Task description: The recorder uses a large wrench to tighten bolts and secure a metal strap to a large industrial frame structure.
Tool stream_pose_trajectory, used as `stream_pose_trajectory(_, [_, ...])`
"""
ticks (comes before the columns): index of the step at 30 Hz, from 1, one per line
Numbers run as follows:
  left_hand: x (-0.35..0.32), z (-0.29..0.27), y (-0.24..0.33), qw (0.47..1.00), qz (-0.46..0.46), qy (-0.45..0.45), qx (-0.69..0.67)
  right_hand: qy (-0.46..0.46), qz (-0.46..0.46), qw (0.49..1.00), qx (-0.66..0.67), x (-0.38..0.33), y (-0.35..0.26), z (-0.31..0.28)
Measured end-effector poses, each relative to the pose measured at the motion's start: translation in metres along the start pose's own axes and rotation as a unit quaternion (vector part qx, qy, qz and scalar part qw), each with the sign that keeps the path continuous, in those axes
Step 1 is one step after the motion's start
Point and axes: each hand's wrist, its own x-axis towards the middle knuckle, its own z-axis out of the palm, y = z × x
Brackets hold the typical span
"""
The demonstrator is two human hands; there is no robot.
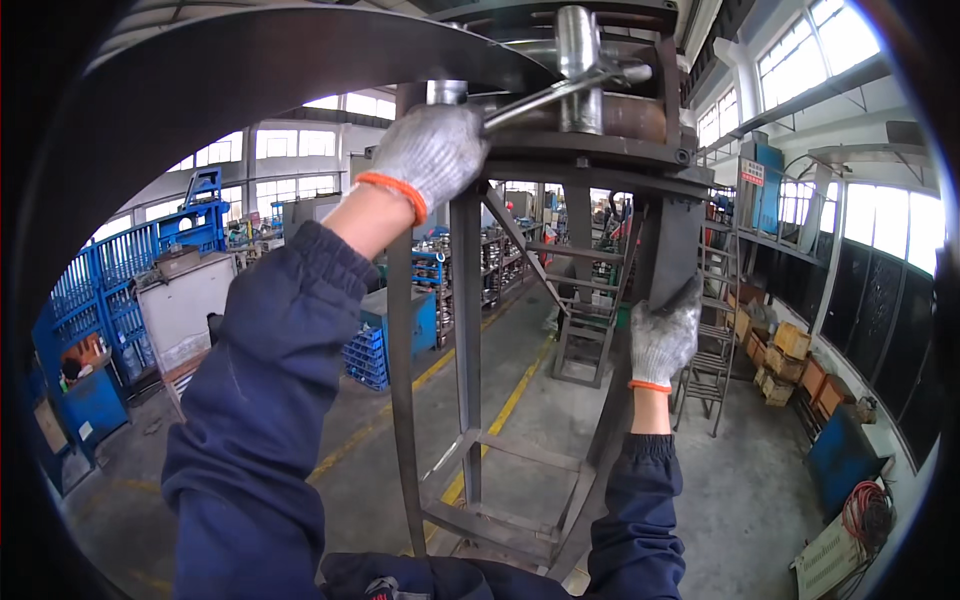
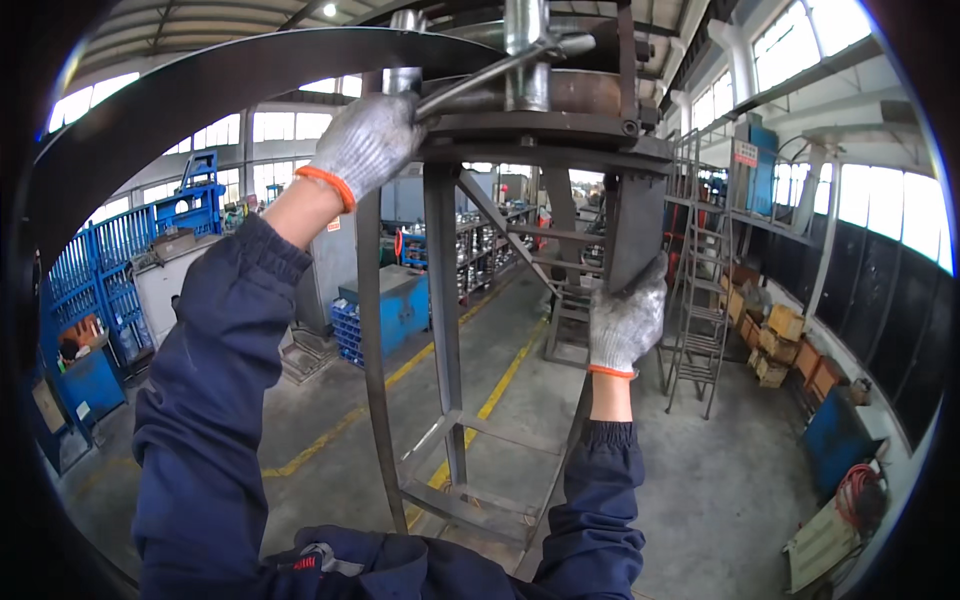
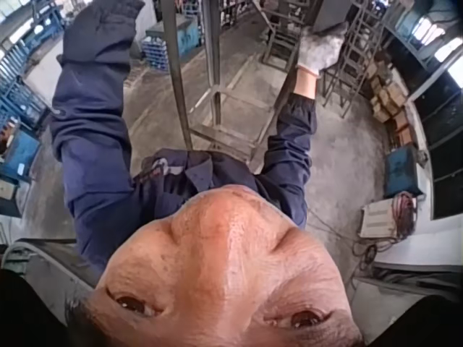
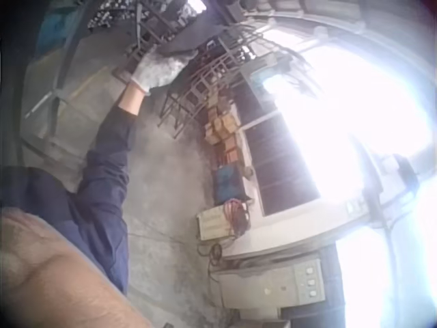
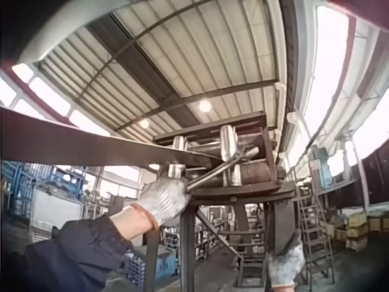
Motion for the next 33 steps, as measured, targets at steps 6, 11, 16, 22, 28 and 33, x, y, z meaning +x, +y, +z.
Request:
stream_pose_trajectory(6, [-0.055, 0.022, -0.011, 0.998, 0.022, 0.000, -0.062, -0.006, 0.014, 1.000, 0.003, 0.001, 0.007, 0.002])
stream_pose_trajectory(11, [-0.094, 0.049, -0.049, 0.997, -0.005, -0.046, -0.065, 0.004, 0.013, 1.000, -0.019, -0.002, 0.004, 0.008])
stream_pose_trajectory(16, [-0.124, 0.086, -0.072, 0.978, -0.084, -0.013, -0.190, 0.025, 0.001, 1.000, -0.012, -0.003, 0.003, 0.009])
stream_pose_trajectory(22, [-0.152, 0.129, -0.095, 0.884, -0.230, -0.014, -0.408, 0.005, 0.022, 1.000, -0.019, -0.003, -0.006, 0.007])
stream_pose_trajectory(28, [-0.158, 0.146, -0.094, 0.703, -0.308, -0.076, -0.636, 0.049, -0.026, 0.997, -0.050, -0.004, 0.010, 0.015])
stream_pose_trajectory(33, [-0.144, 0.119, -0.056, 0.540, -0.304, -0.101, -0.778, 0.050, -0.032, 0.997, -0.042, -0.007, 0.004, 0.017])
